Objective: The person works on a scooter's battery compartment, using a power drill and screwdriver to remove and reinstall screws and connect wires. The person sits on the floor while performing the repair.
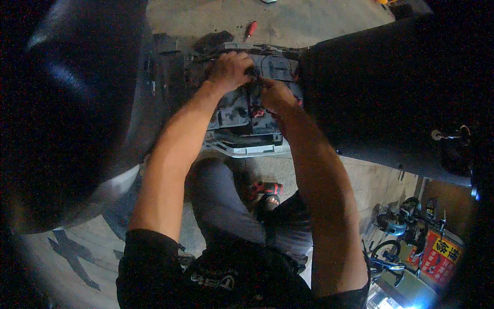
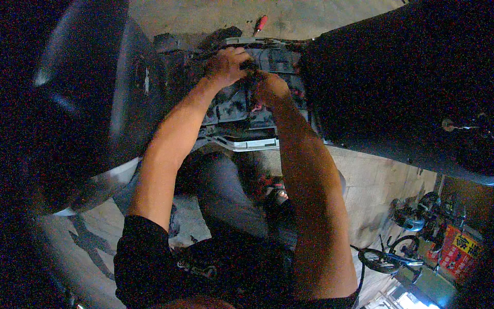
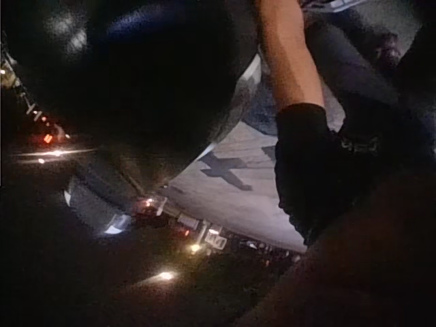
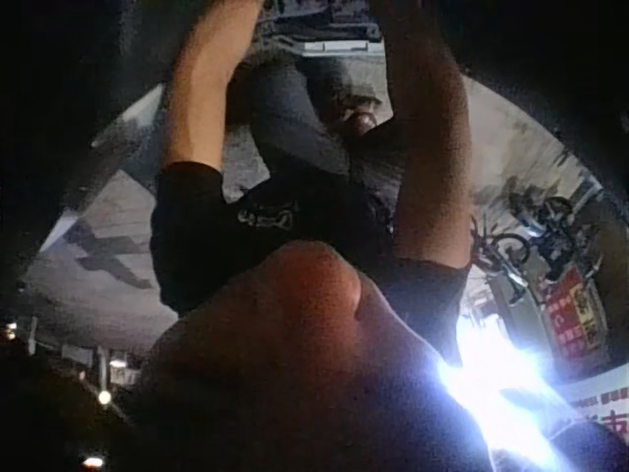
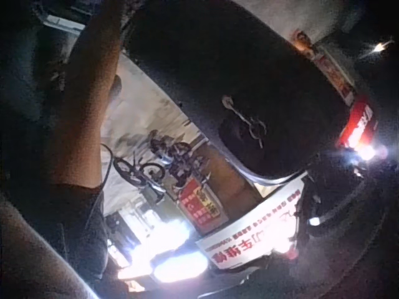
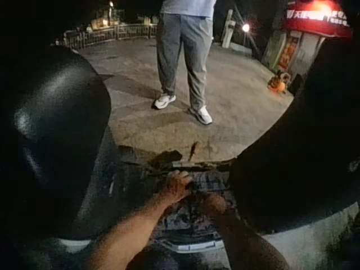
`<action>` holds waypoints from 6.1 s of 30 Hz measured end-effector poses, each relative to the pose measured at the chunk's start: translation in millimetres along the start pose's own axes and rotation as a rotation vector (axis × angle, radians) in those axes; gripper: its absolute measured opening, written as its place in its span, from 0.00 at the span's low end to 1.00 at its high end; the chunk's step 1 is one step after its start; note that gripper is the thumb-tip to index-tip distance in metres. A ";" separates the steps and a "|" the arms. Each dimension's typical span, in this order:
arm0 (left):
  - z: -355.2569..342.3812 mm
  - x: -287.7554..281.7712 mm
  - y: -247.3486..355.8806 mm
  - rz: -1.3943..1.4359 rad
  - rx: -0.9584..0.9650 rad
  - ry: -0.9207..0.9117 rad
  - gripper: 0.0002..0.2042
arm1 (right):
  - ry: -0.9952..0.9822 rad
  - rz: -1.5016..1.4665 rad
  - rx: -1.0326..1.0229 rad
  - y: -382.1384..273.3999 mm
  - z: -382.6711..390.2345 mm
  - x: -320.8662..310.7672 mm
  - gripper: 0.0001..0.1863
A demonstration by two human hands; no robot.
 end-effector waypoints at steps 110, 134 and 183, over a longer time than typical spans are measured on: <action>27.2 -49.2 -11.2 -0.112 -0.313 0.303 0.08 | 0.023 0.426 -0.597 -68.6 -26.5 -22.6 0.16; 18.6 -28.9 -25.3 -0.146 -0.382 0.227 0.09 | 0.094 0.037 -0.421 -5.7 -21.1 -29.6 0.19; 60.5 -49.0 -50.8 -0.128 -0.338 0.357 0.17 | 0.373 -0.045 -0.623 46.6 -17.1 -9.2 0.24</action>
Point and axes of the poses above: each hand's wrist, its own z-axis away from the middle knuckle, its own x-axis out of the palm, y = z × x, the point moved 9 cm from there along -z, towards the middle knuckle, and after that the axes turned 14 degrees about y, right-handed, at the moved point
